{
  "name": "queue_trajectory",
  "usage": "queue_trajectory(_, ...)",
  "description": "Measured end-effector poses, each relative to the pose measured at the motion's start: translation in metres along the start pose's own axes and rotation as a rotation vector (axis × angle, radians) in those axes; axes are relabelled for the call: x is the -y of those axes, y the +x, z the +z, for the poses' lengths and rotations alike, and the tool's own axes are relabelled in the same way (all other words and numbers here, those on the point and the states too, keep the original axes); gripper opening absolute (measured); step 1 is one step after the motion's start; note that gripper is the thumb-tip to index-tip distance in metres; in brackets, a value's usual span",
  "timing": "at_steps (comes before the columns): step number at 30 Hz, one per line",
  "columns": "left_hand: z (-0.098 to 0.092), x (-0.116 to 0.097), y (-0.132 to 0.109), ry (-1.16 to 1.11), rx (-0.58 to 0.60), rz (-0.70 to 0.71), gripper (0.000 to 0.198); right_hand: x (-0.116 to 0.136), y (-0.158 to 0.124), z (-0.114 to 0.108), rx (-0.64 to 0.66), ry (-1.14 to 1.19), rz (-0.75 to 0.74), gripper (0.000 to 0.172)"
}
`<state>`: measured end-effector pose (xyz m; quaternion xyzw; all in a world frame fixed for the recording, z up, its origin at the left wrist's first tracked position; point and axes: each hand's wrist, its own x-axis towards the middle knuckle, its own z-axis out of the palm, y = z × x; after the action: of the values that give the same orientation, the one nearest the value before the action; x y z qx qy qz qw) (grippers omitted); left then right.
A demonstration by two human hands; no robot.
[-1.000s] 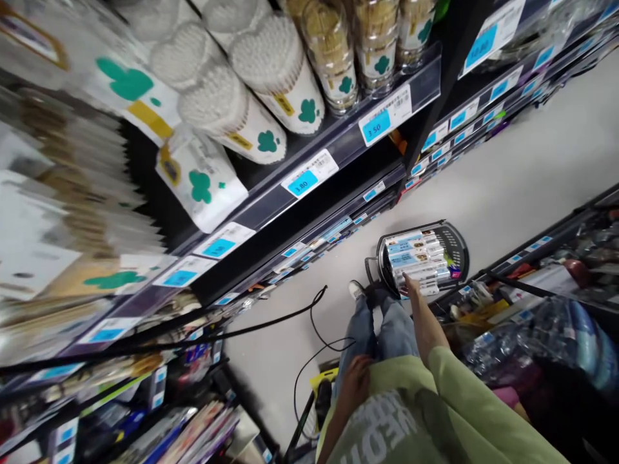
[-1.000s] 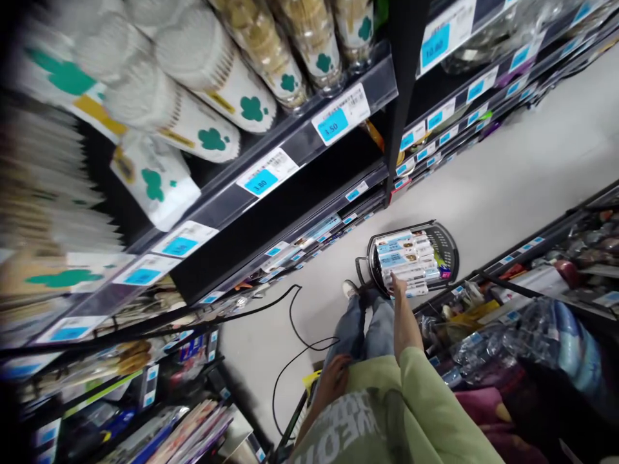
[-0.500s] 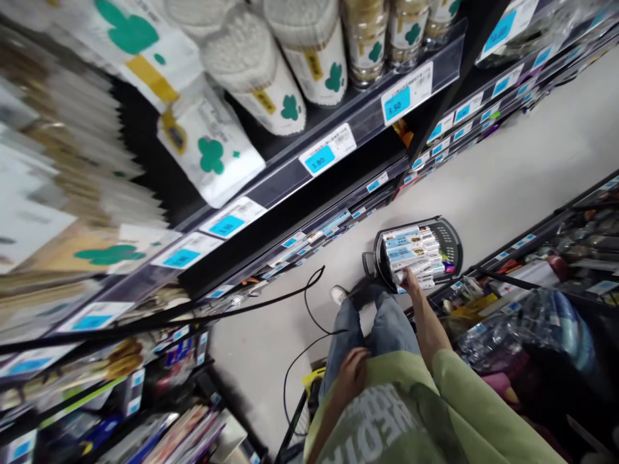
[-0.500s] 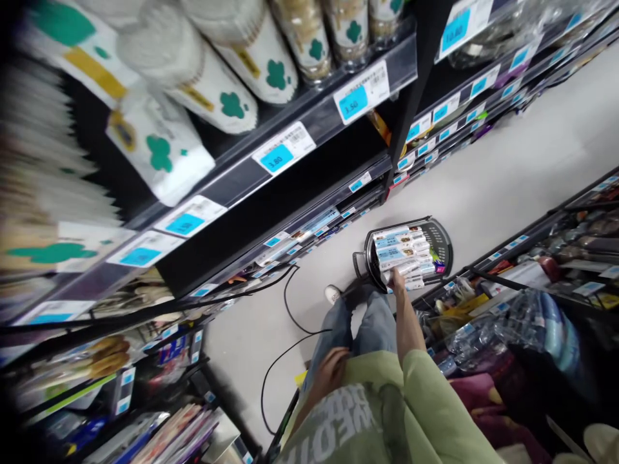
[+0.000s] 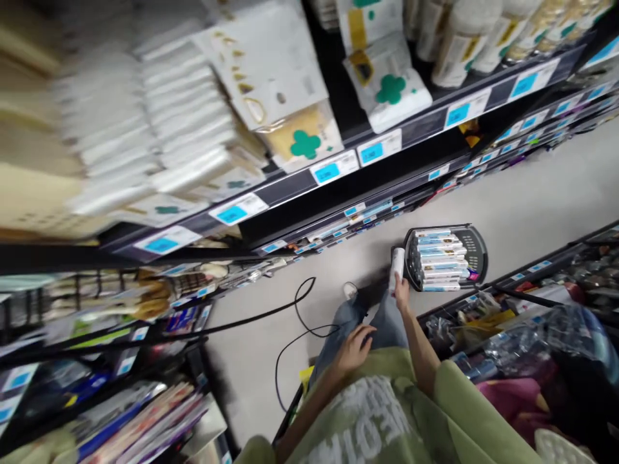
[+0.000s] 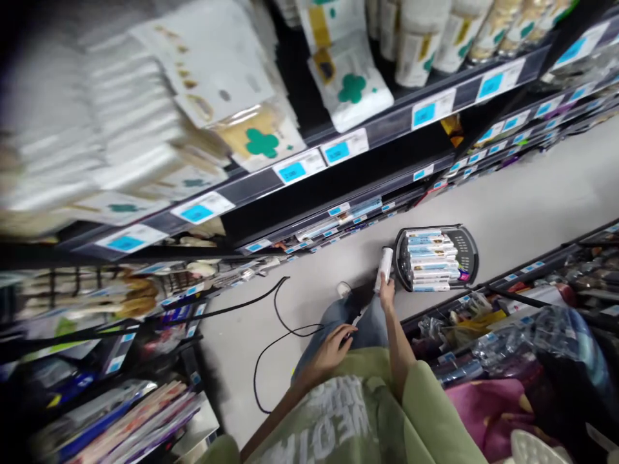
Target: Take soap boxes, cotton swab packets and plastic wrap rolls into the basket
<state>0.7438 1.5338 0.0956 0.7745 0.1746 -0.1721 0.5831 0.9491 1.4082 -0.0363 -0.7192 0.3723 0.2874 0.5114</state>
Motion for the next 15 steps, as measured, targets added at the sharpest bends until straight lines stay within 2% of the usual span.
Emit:
queue_trajectory(4, -0.021, 0.022, 0.000, -0.065, -0.068, -0.002, 0.037, -0.033, -0.044, 0.060, 0.185, 0.080, 0.063, 0.041)
queue_trajectory(7, -0.028, 0.033, 0.013, -0.135, -0.162, 0.018, 0.035, -0.041, -0.059, 0.078, 0.276, 0.147, -0.003, 0.044)
queue_trajectory(10, -0.029, 0.040, 0.032, -0.201, -0.171, 0.040, 0.031, -0.033, -0.052, 0.072, 0.328, 0.229, -0.122, 0.059)
queue_trajectory(13, -0.021, 0.045, 0.055, -0.251, -0.130, 0.039, 0.029, -0.017, -0.027, 0.055, 0.280, 0.274, -0.232, 0.073)
queue_trajectory(15, -0.010, 0.051, 0.073, -0.282, -0.121, 0.017, 0.030, -0.006, -0.004, 0.046, 0.236, 0.260, -0.297, 0.073)
